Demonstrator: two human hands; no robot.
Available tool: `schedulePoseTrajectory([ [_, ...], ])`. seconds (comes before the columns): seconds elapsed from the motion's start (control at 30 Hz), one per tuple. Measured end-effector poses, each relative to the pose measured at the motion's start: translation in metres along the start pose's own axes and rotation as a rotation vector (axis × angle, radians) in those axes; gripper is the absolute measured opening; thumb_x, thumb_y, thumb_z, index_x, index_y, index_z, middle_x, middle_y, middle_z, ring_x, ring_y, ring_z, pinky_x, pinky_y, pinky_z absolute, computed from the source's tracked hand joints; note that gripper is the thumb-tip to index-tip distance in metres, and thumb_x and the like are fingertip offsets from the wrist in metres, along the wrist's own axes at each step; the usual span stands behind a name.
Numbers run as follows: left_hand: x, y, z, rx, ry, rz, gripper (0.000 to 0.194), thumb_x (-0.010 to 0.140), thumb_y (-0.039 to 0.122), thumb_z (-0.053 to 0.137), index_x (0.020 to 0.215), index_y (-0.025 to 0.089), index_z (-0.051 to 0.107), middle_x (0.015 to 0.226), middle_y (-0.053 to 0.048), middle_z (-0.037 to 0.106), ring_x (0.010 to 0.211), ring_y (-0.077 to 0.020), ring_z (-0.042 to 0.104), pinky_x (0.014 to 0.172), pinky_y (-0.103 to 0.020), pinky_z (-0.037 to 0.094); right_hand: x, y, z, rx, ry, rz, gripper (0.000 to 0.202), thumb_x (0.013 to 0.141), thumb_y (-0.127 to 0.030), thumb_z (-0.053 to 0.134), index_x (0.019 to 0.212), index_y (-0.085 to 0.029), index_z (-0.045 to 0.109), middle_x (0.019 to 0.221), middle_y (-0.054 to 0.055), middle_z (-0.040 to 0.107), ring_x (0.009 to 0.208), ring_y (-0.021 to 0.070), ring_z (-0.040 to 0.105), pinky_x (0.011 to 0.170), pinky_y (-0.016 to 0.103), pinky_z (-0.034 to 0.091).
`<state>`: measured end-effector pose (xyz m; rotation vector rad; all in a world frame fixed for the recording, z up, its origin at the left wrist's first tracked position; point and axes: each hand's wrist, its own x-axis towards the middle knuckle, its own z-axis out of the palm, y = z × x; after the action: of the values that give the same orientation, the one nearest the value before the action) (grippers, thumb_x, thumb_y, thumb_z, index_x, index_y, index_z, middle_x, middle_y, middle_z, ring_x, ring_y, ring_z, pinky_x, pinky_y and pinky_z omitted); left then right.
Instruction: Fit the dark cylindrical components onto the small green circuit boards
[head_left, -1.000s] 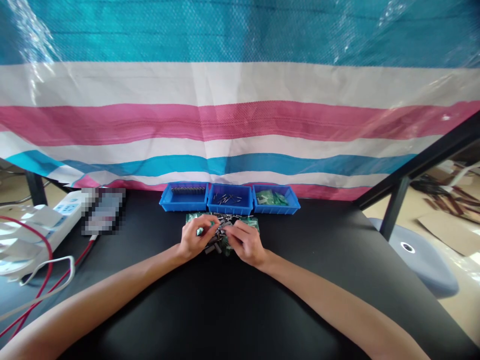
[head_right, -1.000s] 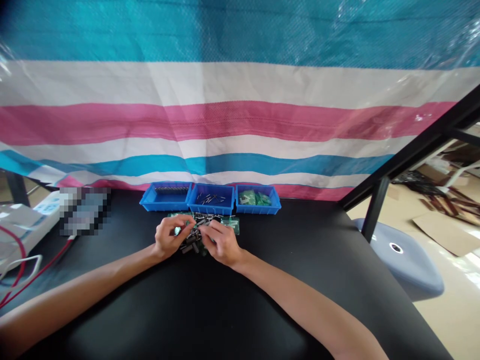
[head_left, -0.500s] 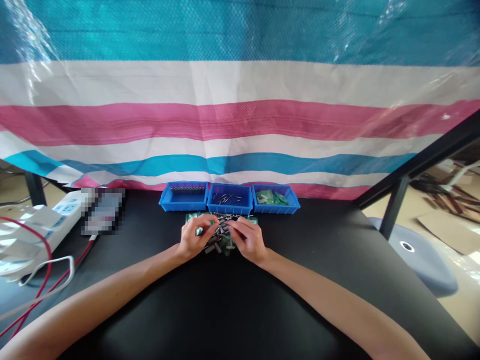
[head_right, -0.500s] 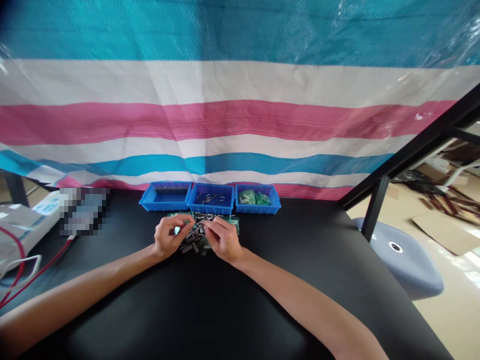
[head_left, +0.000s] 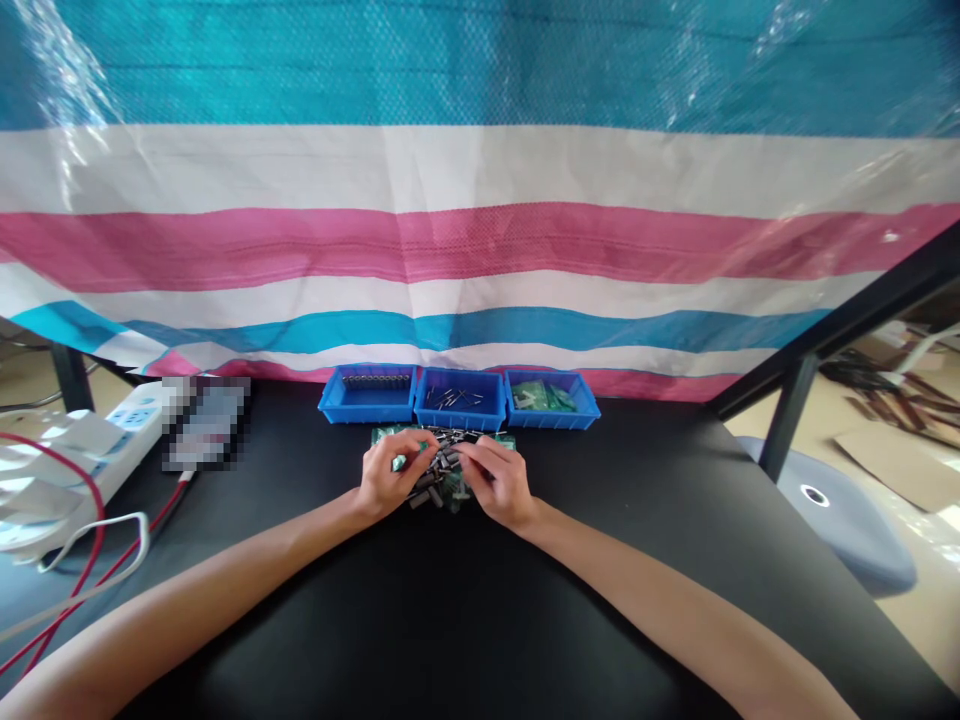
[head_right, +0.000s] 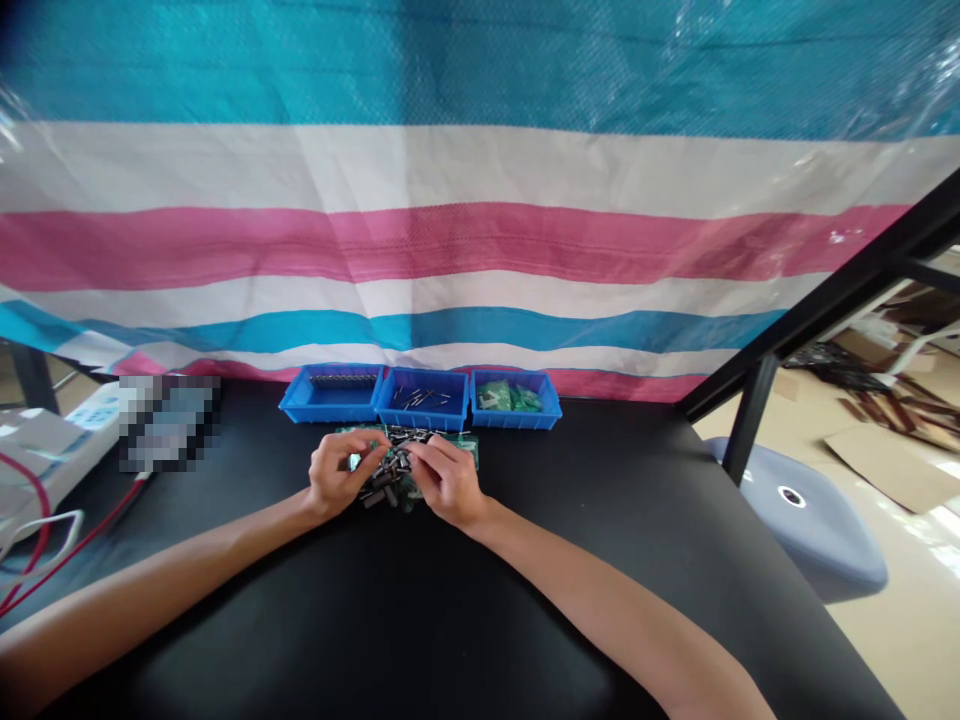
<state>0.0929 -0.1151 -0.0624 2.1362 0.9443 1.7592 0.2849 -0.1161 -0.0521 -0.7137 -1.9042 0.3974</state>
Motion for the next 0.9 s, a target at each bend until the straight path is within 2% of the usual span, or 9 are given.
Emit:
schedulePoseTrajectory([
  [0.33,-0.0017,-0.0022,-0.0001,0.001,-0.003,0.013,0.025,0.081,0.011,0.066,0.092,0.019,0.045,0.081,-0.004,0.072,0.069,-0.0121,0.069,0.060,-0.021,0.054,0.0014,0.0012,0.0003,0.013,-0.024,-0.001,0.022,0.094,-0.019,0.049,0.106,-0.016,0.067,0.073,0.004,0.057,0.063,0.0135,0.055,0.059,0.025,0.047],
  [0.73,-0.0009,-0.0008,0.0007,-0.003,0.029,-0.045,0.019,0.080,0.017,0.069,0.084,0.018,0.050,0.078,-0.004,0.074,0.070,-0.0138,0.070,0.061,-0.023,0.056,-0.0005,0.0037,0.0005,0.013,-0.075,-0.018,0.024,0.096,-0.020,0.047,0.110,-0.017,0.066,0.075,0.005,0.060,0.065,0.0139,0.057,0.061,0.025,0.049],
  [0.9,-0.0008,-0.0020,0.0008,0.012,0.028,-0.030,0.019,0.081,0.015,0.068,0.085,0.018,0.050,0.079,-0.004,0.073,0.071,-0.0140,0.071,0.062,-0.023,0.056,-0.0014,0.0047,0.0012,-0.004,-0.087,-0.040,0.023,0.096,-0.019,0.047,0.109,-0.016,0.065,0.074,0.004,0.059,0.063,0.0135,0.056,0.060,0.024,0.048],
])
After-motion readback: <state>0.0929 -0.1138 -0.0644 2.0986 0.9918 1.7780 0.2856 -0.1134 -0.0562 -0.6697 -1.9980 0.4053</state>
